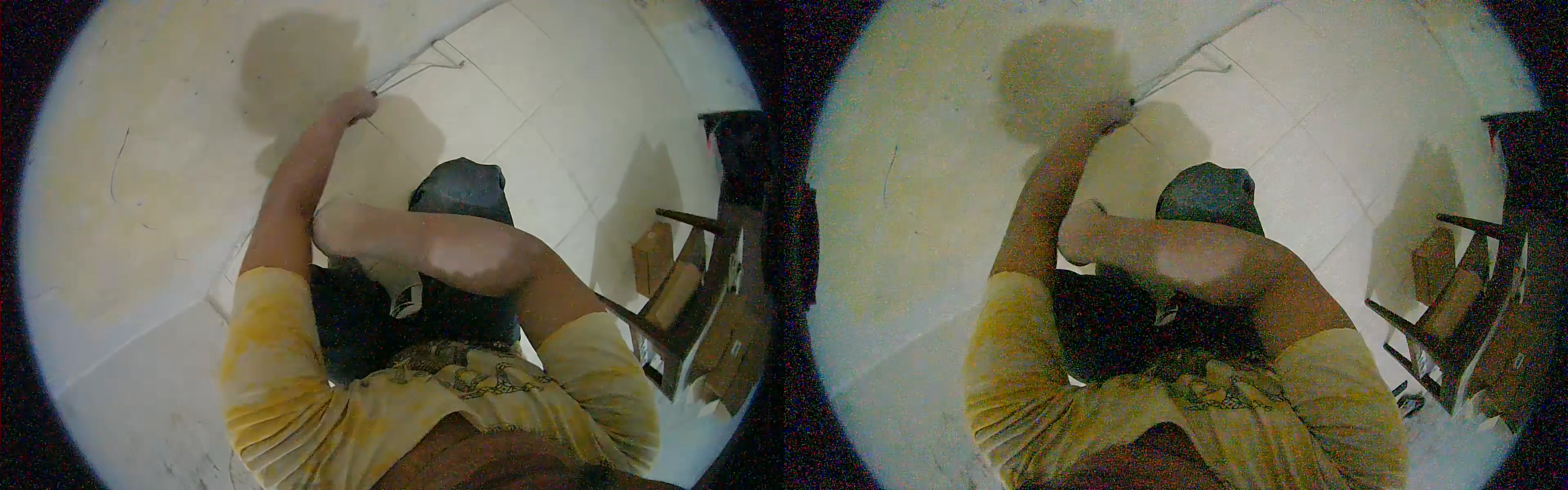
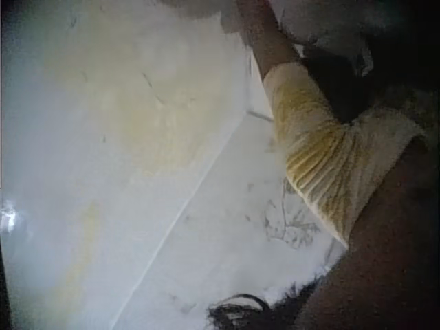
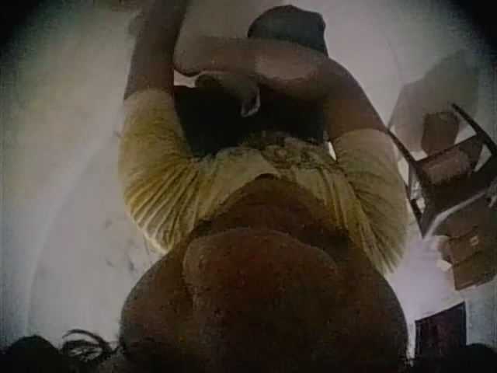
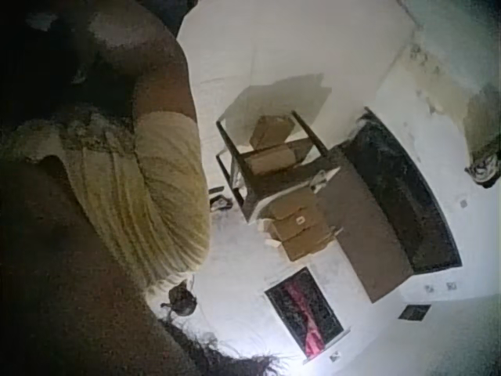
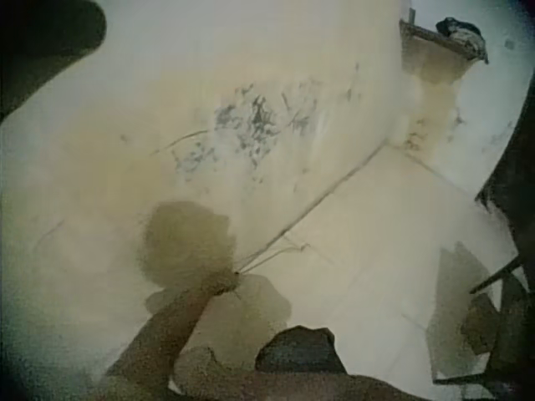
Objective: The person paints a wall using a paint roller, dips the roller into a bucket to apply more paint to the wall, and removes the roller cover from the frame by hand.
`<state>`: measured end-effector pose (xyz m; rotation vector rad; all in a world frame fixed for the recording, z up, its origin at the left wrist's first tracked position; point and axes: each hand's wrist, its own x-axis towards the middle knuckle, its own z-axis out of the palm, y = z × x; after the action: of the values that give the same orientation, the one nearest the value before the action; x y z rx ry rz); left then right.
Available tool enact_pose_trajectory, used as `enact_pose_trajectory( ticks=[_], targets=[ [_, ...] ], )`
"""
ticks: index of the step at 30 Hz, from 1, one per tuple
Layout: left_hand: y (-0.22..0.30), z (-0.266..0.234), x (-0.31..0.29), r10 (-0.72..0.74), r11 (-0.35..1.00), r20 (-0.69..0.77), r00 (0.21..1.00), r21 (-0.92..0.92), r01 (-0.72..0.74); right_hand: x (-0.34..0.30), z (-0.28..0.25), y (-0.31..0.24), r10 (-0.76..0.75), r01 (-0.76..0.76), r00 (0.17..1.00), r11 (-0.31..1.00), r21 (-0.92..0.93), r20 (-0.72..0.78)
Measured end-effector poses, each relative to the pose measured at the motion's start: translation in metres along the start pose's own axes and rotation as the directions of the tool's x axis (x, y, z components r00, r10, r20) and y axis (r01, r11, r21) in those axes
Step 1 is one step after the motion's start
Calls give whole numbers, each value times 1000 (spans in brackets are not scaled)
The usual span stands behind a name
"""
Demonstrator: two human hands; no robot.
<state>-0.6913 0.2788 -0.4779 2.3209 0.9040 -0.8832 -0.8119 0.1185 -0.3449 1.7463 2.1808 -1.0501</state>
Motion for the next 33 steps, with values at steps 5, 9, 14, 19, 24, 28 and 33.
enact_pose_trajectory(
  ticks=[5, 9, 14, 19, 24, 28, 33],
  targets=[
    [-152, 49, -50, 133, 981, -123, 983, 156, -113, 3, 5, 2, -73, 82, 990, 994, 70, -117],
    [-298, 93, -171, -134, 989, 85, 987, 78, 127, 0, -3, -3, -80, 86, 993, 994, 71, -84],
    [-400, 190, -354, -129, 986, 88, 988, 118, 118, -12, -17, -9, -63, 63, 997, 998, -2, 47],
    [-414, 297, -505, -725, 643, 187, 663, -162, 748, -19, -19, -22, -211, 210, 977, 976, -50, -9],
    [-391, 422, -577, -902, 106, 194, 385, -766, 634, -21, -11, -34, -174, 184, 982, 972, -145, 76],
    [-306, 510, -552, -880, 16, 168, 444, -924, 382, -23, 0, -38, -178, 185, 980, 980, -77, 88],
    [-179, 492, -443, -802, -398, 266, 535, -906, -146, 1, 1, -30, -214, 212, 977, 964, -159, 7]
  ],
)
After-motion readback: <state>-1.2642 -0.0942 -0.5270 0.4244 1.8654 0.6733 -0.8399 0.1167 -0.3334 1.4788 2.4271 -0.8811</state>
